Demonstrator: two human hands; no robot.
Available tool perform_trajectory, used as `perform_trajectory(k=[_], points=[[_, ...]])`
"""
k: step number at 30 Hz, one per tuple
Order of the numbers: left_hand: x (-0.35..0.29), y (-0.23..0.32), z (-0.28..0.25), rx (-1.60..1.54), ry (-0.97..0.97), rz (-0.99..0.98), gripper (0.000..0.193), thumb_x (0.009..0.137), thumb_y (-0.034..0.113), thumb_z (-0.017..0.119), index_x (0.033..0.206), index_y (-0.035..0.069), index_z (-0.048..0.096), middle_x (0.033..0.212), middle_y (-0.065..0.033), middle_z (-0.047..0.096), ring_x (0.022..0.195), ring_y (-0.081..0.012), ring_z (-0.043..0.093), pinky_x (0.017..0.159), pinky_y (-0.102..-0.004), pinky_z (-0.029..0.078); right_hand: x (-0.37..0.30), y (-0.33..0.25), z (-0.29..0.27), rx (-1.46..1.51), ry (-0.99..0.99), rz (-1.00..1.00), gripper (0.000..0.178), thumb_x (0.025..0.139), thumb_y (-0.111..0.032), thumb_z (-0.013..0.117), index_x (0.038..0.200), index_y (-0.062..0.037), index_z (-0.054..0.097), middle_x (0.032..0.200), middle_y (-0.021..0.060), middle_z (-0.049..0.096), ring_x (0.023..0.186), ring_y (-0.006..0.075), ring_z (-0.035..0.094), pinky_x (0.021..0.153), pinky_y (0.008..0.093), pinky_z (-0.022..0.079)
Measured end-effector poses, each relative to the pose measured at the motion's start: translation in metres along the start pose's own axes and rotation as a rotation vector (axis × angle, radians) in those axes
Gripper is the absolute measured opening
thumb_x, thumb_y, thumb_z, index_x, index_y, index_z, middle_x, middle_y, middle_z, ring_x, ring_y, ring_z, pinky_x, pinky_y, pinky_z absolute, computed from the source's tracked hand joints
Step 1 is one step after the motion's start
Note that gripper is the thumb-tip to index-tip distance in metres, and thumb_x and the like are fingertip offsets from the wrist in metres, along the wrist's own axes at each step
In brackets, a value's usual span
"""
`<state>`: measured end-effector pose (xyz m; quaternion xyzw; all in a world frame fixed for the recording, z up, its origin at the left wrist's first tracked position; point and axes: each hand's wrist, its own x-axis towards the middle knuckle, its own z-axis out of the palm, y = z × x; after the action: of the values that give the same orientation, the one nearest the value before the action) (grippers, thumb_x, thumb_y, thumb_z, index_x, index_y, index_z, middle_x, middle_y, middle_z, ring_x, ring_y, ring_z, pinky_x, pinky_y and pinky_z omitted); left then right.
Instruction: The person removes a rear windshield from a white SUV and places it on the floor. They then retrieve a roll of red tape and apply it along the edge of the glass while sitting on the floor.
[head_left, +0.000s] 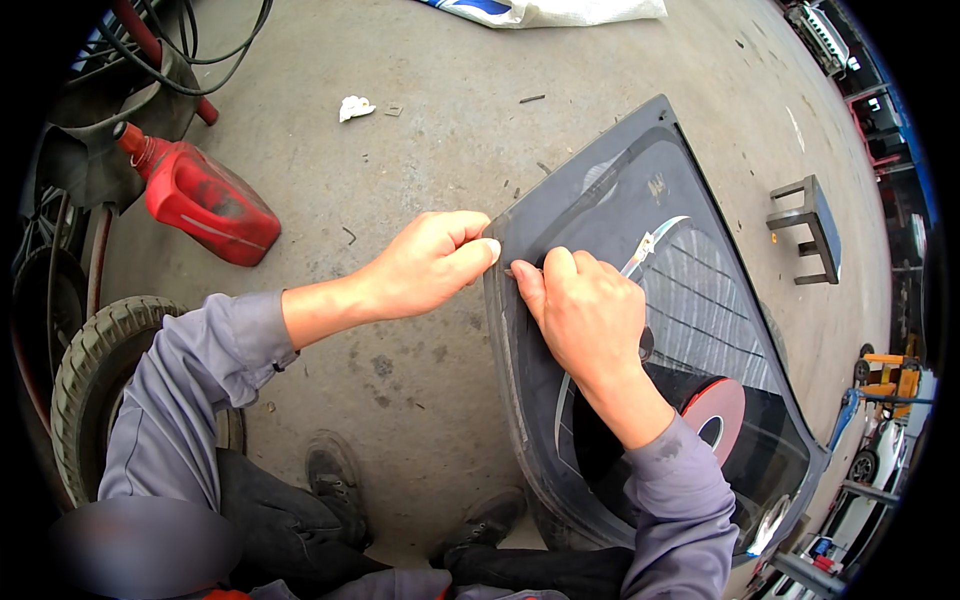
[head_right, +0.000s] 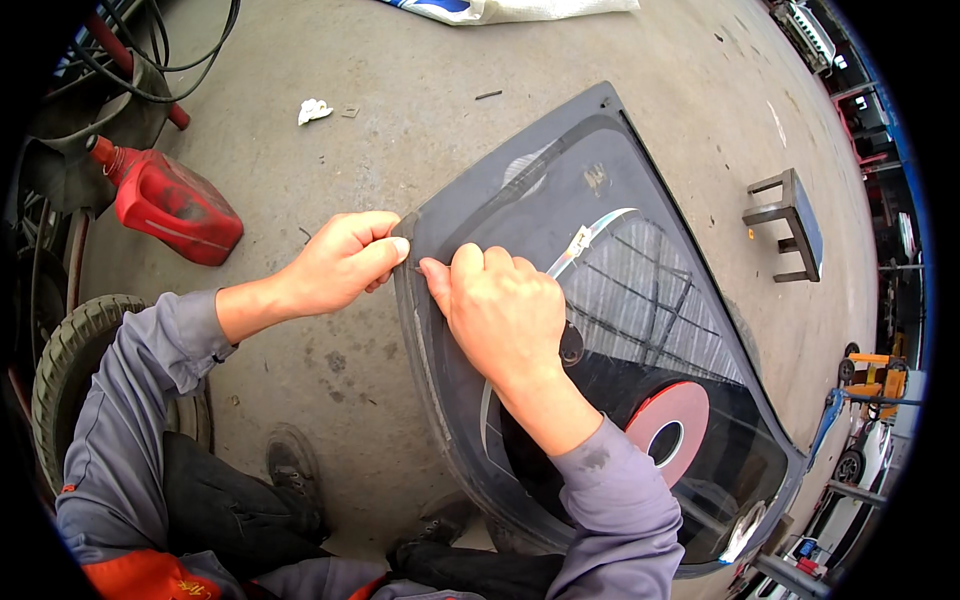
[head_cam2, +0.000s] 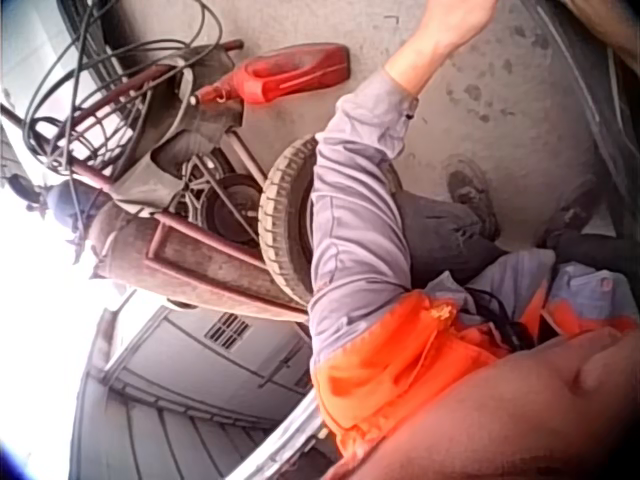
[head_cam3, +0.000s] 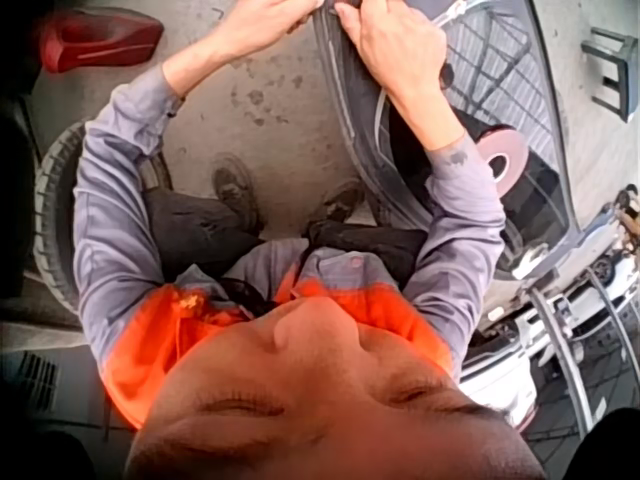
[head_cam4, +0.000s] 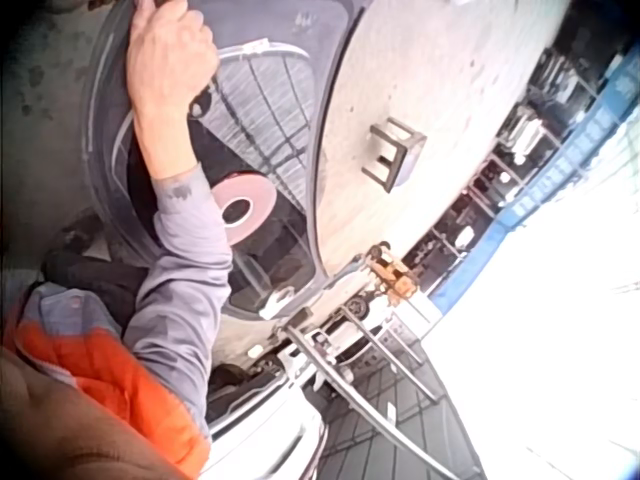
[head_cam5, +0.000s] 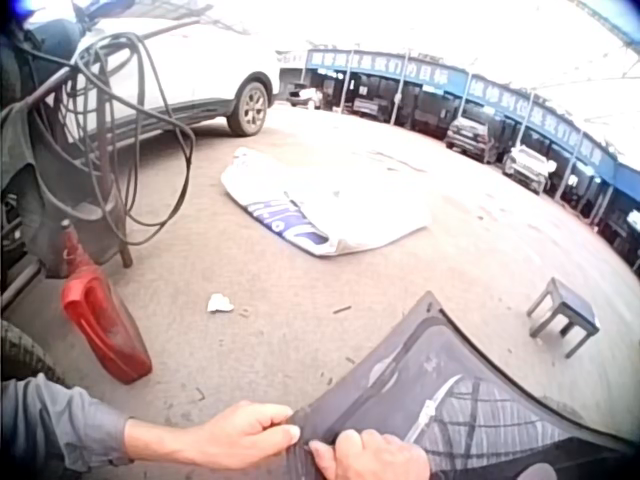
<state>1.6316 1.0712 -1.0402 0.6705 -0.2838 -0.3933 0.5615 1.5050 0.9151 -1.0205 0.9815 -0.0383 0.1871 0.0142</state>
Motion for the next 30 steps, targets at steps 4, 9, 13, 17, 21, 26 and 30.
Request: perform_trajectory(k=[4, 9, 13, 17, 21, 26, 30], points=[[0.000, 0.000, 0.000, 0.011, -0.004, -0.005, 0.029, 0.095, 0.018, 0.054, 0.071, 0.005, 0.048, 0.064, 0.0046, 0.046, 0.061, -0.0045, 0.041, 0.052, -0.0269, 0.036, -0.001, 0.000, -0.002, -0.011, -0.013, -0.011, 0.043, 0.080, -0.041, 0.073, 0.063, -0.0129, 0.046, 0.054, 0.0021, 0.049, 0.047, 0.0188, 0.056, 0.041, 0.0325, 0.043], [0.001, -0.005, -0.002, 0.044, -0.012, 0.010, 0.027, 0.097, 0.019, 0.054, 0.073, 0.006, 0.049, 0.064, 0.0025, 0.052, 0.058, -0.0051, 0.047, 0.052, -0.0246, 0.040, -0.003, 0.001, -0.002, -0.018, -0.023, -0.019, 0.044, 0.080, -0.042, 0.074, 0.062, -0.0132, 0.046, 0.054, 0.0019, 0.048, 0.046, 0.0185, 0.056, 0.041, 0.0320, 0.043], [0.001, -0.004, -0.002, 0.041, -0.014, 0.008, 0.028, 0.097, 0.020, 0.054, 0.073, 0.007, 0.049, 0.065, 0.0024, 0.052, 0.059, -0.0053, 0.047, 0.052, -0.0245, 0.040, -0.007, 0.002, -0.003, -0.029, -0.040, -0.028, 0.044, 0.080, -0.042, 0.074, 0.062, -0.0131, 0.046, 0.054, 0.0018, 0.048, 0.046, 0.0183, 0.055, 0.041, 0.0317, 0.042], [0.000, -0.006, -0.004, 0.048, -0.013, 0.000, 0.029, 0.097, 0.021, 0.054, 0.073, 0.007, 0.049, 0.065, 0.0019, 0.053, 0.059, -0.0057, 0.047, 0.053, -0.0247, 0.041, -0.017, -0.001, -0.008, 0.009, -0.061, -0.041, 0.044, 0.080, -0.041, 0.074, 0.062, -0.0128, 0.046, 0.054, 0.0021, 0.048, 0.045, 0.0188, 0.054, 0.041, 0.0326, 0.042], [-0.001, -0.003, -0.003, 0.027, -0.024, -0.015, 0.027, 0.098, 0.023, 0.054, 0.076, 0.006, 0.051, 0.067, 0.0015, 0.054, 0.061, -0.0055, 0.048, 0.054, -0.0245, 0.042, -0.021, 0.002, -0.009, 0.062, -0.058, 0.014, 0.043, 0.081, -0.039, 0.073, 0.063, -0.0117, 0.046, 0.055, 0.0034, 0.049, 0.046, 0.0209, 0.055, 0.041, 0.0344, 0.042], [0.001, 0.000, -0.007, -0.034, -0.092, -0.052, 0.026, 0.098, 0.023, 0.053, 0.078, 0.006, 0.054, 0.069, 0.0016, 0.055, 0.063, -0.0058, 0.050, 0.056, -0.0241, 0.043, -0.008, 0.006, -0.008, 0.086, -0.015, 0.068, 0.041, 0.084, -0.036, 0.071, 0.064, -0.0102, 0.047, 0.056, 0.0048, 0.052, 0.048, 0.0231, 0.056, 0.042, 0.0359, 0.042], [0.001, 0.003, -0.006, -0.044, -0.081, -0.038, 0.032, 0.097, 0.023, 0.053, 0.069, 0.009, 0.046, 0.065, 0.0019, 0.052, 0.058, -0.0050, 0.045, 0.051, -0.0255, 0.039, 0.002, 0.002, -0.004, 0.049, -0.004, 0.075, 0.041, 0.085, -0.038, 0.070, 0.065, -0.0100, 0.049, 0.056, 0.0050, 0.053, 0.048, 0.0230, 0.057, 0.043, 0.0357, 0.043]])
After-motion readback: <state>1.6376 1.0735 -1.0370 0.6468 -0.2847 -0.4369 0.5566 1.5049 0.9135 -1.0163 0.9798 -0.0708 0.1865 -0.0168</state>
